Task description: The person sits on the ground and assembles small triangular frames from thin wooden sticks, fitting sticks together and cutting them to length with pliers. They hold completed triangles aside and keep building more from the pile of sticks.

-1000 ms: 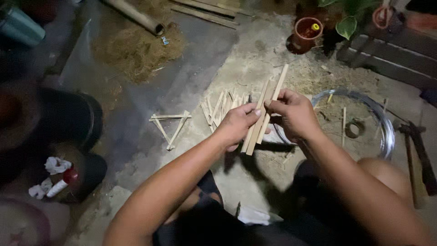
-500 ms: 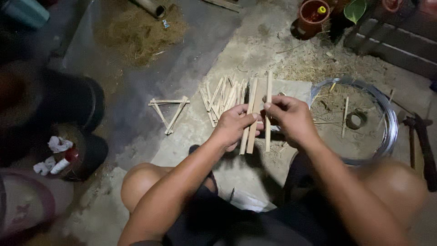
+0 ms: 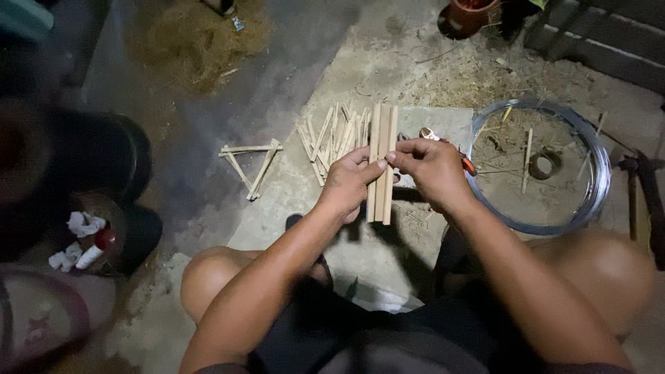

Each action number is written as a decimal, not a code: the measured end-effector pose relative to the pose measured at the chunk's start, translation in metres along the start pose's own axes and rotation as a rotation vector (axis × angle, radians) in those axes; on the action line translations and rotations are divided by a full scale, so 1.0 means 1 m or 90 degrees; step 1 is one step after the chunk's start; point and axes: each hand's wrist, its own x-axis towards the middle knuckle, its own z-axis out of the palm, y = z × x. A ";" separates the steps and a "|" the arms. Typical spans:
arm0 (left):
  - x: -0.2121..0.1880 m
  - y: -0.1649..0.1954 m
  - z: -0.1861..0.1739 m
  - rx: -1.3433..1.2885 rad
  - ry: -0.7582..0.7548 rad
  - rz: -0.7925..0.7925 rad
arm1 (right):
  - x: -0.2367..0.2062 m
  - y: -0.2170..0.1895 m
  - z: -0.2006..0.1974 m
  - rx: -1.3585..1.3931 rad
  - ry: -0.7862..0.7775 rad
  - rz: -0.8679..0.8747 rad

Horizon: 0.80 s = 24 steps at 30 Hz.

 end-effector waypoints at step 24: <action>0.011 -0.018 -0.004 0.052 0.064 -0.050 | 0.007 -0.010 0.023 0.117 -0.013 0.067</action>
